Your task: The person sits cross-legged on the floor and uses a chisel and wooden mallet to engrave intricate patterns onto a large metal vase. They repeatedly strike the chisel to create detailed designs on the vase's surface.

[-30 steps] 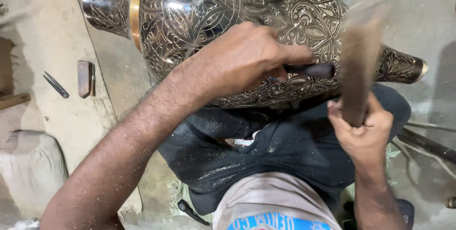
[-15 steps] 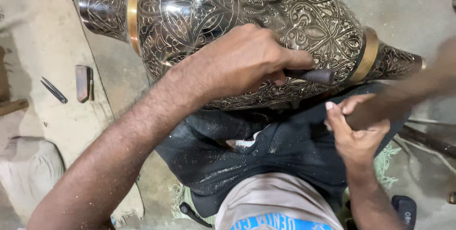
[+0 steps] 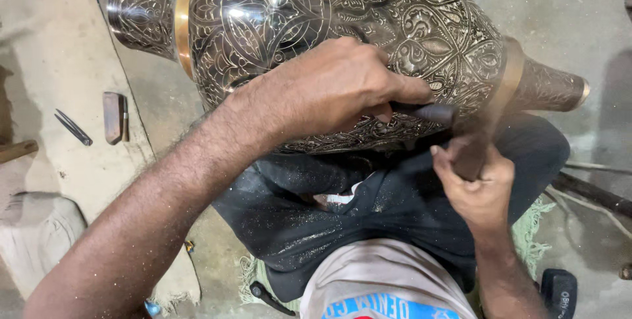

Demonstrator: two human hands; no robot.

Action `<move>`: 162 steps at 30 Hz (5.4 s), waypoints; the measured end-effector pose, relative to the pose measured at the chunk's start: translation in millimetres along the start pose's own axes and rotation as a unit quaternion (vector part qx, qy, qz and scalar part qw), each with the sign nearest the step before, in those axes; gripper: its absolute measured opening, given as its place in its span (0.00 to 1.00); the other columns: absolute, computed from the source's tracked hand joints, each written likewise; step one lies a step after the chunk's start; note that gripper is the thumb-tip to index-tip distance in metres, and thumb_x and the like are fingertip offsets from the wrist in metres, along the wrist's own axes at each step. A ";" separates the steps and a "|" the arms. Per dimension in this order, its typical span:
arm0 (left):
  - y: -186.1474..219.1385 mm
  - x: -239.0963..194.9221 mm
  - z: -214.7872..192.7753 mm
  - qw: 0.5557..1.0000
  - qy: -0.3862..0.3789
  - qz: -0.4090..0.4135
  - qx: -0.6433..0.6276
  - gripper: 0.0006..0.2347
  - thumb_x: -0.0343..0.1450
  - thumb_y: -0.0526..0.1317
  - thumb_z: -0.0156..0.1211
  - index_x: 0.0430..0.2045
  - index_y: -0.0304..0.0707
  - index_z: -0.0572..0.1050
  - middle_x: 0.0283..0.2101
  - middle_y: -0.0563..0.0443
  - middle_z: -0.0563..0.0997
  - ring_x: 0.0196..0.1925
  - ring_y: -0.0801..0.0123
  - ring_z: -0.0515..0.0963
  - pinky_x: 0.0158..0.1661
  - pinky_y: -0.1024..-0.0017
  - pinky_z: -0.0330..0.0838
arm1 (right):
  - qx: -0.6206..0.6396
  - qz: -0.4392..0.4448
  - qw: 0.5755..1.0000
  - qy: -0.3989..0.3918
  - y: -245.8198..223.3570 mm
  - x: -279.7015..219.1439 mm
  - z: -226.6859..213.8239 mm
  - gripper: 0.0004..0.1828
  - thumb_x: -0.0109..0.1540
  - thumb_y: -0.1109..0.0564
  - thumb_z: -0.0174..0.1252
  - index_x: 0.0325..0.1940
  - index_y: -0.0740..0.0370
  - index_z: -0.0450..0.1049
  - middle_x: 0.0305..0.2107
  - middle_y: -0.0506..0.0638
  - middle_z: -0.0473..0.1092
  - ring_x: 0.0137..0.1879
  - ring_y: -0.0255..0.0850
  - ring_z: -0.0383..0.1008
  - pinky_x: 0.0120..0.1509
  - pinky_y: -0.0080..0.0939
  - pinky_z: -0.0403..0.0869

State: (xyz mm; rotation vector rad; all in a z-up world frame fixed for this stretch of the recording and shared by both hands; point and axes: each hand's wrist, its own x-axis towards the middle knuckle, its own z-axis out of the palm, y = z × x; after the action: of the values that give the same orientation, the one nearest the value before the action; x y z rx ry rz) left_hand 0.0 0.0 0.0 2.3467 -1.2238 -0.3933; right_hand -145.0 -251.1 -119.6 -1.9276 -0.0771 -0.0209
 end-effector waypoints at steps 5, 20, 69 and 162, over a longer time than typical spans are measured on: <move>-1.1 2.6 1.1 0.998 -0.052 -0.027 0.005 0.18 0.73 0.34 0.59 0.58 0.53 0.75 0.30 0.50 0.86 0.32 0.66 0.88 0.32 0.65 0.84 | 0.050 0.026 0.997 0.059 4.6 -3.1 3.6 0.12 0.64 0.71 0.66 0.36 0.64 0.68 0.30 0.45 0.70 0.32 0.28 0.69 0.37 0.30 0.70; -1.7 5.2 -6.0 0.997 -0.072 0.022 0.002 0.11 0.71 0.37 0.62 0.47 0.48 0.79 0.26 0.49 0.86 0.32 0.63 0.88 0.30 0.61 0.83 | 0.074 0.064 0.990 0.097 3.0 -13.0 24.8 0.11 0.63 0.71 0.65 0.39 0.64 0.69 0.24 0.45 0.62 0.28 0.31 0.59 0.34 0.29 0.62; -15.0 -49.4 -63.2 0.839 0.304 -0.364 -0.267 0.22 0.70 0.33 0.67 0.60 0.36 0.71 0.48 0.40 0.86 0.49 0.61 0.89 0.47 0.62 0.90 | 0.210 0.210 0.955 0.000 74.2 -73.0 -73.9 0.27 0.58 0.61 0.63 0.61 0.65 0.67 0.26 0.49 0.70 0.25 0.34 0.67 0.28 0.34 0.67; -19.5 -224.1 -4.9 0.700 0.594 -0.165 -0.361 0.13 0.86 0.32 0.55 0.64 0.30 0.65 0.42 0.48 0.78 0.43 0.68 0.82 0.49 0.72 0.82 | -0.421 0.056 0.850 -0.311 52.0 -157.8 -64.7 0.43 0.47 0.31 0.66 0.65 0.39 0.67 0.50 0.42 0.66 0.52 0.45 0.73 0.49 0.44 0.78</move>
State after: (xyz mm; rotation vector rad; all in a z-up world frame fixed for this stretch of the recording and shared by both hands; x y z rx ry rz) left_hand -110.4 196.0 2.7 1.4921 0.0403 0.4610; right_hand -297.6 -336.7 -153.7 -2.7411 -0.4507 0.7737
